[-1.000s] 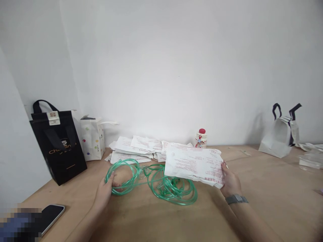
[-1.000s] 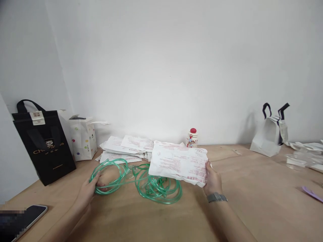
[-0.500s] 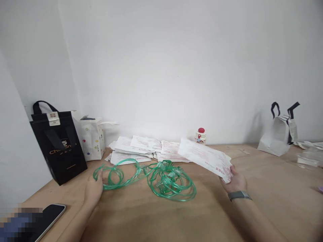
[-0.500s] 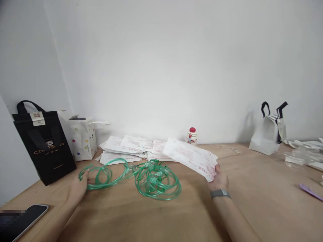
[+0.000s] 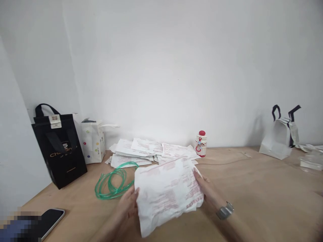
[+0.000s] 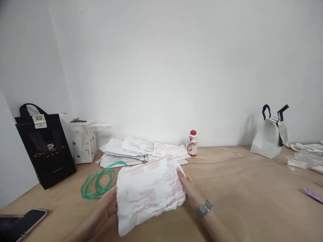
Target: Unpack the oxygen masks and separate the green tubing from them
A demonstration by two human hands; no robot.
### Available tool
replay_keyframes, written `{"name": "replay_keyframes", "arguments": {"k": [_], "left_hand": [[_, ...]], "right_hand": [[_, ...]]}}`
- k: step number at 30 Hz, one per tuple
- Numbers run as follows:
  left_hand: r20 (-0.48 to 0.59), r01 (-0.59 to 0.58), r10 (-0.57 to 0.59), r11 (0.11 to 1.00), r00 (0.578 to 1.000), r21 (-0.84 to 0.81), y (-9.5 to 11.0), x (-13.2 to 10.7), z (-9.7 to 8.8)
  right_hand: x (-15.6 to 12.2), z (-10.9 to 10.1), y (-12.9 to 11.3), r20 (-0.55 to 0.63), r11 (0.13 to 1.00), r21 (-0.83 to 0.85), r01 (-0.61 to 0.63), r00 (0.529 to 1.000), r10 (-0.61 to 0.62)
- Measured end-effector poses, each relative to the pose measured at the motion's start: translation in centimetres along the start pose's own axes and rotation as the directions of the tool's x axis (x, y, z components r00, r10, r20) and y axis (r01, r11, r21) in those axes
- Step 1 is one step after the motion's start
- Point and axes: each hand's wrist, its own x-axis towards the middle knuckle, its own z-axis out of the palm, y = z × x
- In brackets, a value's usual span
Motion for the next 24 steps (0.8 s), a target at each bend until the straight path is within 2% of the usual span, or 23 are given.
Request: {"name": "replay_keyframes", "arguments": {"k": [2,5,9,12,16,18,22,24], "left_hand": [[-0.027,0.016,-0.018,0.997,0.999,-0.074,-0.4,-0.3,0.7],[-0.118,0.012,-0.026,0.993,0.993,-0.118,-0.4,-0.3,0.5],[-0.223,0.002,-0.012,0.999,0.975,-0.047,-0.1,0.1,-0.6],[-0.178,0.007,-0.011,1.0,0.984,-0.025,0.3,-0.1,-0.7],[-0.079,0.058,-0.053,0.996,0.995,0.067,0.4,-0.4,-0.3],[-0.11,0.053,-0.042,0.993,0.993,0.106,0.2,-0.3,-0.2],[-0.201,0.017,0.009,0.992,0.98,0.127,-0.1,0.2,-0.3],[-0.252,0.01,0.027,0.989,0.967,0.147,0.2,0.2,-0.6]], "right_hand": [[-0.7,0.7,0.5,0.088,0.995,-0.098,0.012,0.996,-0.003],[-1.2,1.1,0.8,0.183,0.967,-0.247,0.059,0.983,-0.013],[-1.5,1.5,0.7,0.122,0.91,-0.393,0.133,0.988,-0.092],[-1.7,1.8,0.1,0.119,0.938,-0.322,0.129,0.988,-0.096],[-1.7,1.6,-0.3,0.063,0.976,-0.215,0.045,0.997,-0.032],[-1.5,1.3,-0.2,0.042,0.966,-0.247,0.073,0.997,-0.064],[-1.2,1.2,0.1,0.0,0.917,-0.334,0.22,0.972,-0.233],[-1.3,1.3,0.2,0.057,0.932,-0.307,0.191,0.982,-0.183]]}}
